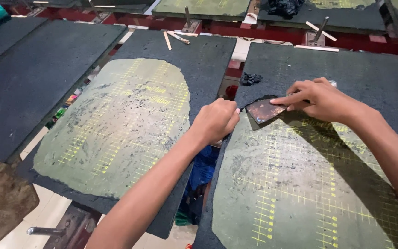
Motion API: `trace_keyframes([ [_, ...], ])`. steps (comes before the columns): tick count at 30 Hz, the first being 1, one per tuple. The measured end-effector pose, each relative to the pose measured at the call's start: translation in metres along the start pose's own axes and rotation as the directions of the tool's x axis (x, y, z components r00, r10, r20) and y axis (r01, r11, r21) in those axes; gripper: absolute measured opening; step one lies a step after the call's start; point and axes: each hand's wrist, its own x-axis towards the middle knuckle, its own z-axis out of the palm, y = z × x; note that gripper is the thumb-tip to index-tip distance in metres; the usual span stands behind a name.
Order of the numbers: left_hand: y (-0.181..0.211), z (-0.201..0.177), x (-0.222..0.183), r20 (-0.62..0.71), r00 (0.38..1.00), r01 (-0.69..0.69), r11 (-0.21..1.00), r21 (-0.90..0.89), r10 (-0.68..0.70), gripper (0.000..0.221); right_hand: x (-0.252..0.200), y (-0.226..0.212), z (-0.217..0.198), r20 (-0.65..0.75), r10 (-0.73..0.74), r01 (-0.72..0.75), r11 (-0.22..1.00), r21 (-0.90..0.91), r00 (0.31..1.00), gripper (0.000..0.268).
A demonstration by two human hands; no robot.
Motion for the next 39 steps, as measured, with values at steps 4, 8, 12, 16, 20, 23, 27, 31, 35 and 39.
trace_keyframes([
  [4,0.003,-0.013,0.000,0.024,0.998,0.068,0.995,-0.074,-0.066,0.033,-0.020,-0.016,-0.009,0.025,0.082,-0.082,0.997,-0.001,0.996,0.070],
  [8,0.013,-0.034,-0.001,0.184,0.975,0.158,0.969,-0.190,-0.123,0.038,-0.057,-0.038,-0.017,0.041,0.216,-0.209,0.968,-0.136,0.976,0.054],
  [12,0.022,-0.038,0.000,0.181,0.981,0.066,0.998,0.022,-0.069,0.069,-0.088,-0.090,-0.036,0.141,0.336,-0.316,0.937,-0.147,0.931,0.058],
  [16,0.030,-0.048,-0.001,0.093,0.994,0.017,0.933,0.360,-0.054,0.052,-0.097,-0.114,-0.025,0.085,0.397,-0.362,0.891,-0.272,0.914,0.063],
  [20,0.031,-0.038,-0.006,0.247,0.956,0.117,0.978,0.176,-0.158,0.054,-0.096,-0.135,-0.006,0.055,0.439,-0.426,0.890,-0.165,0.897,0.054],
  [23,0.024,-0.022,-0.008,0.243,0.954,0.143,0.980,0.137,-0.173,0.042,-0.094,-0.132,0.015,0.047,0.438,-0.425,0.889,-0.170,0.898,0.052],
  [27,0.015,-0.015,-0.006,0.237,0.962,0.103,0.986,0.133,-0.133,0.035,-0.097,-0.167,-0.015,0.209,0.391,-0.415,0.906,0.082,0.896,0.055],
  [31,0.014,-0.027,-0.007,0.259,0.960,0.094,0.993,0.064,-0.108,0.039,-0.076,-0.159,0.012,0.119,0.374,-0.390,0.906,0.163,0.920,0.058],
  [35,0.006,-0.024,-0.009,0.193,0.980,0.037,0.999,0.026,-0.041,0.035,-0.058,-0.165,0.038,-0.022,0.327,-0.328,0.945,-0.019,0.945,0.059],
  [39,0.008,-0.018,-0.011,0.122,0.992,0.013,0.997,0.079,-0.023,0.031,-0.073,-0.201,0.021,-0.066,0.299,-0.306,0.937,-0.169,0.952,0.053],
])
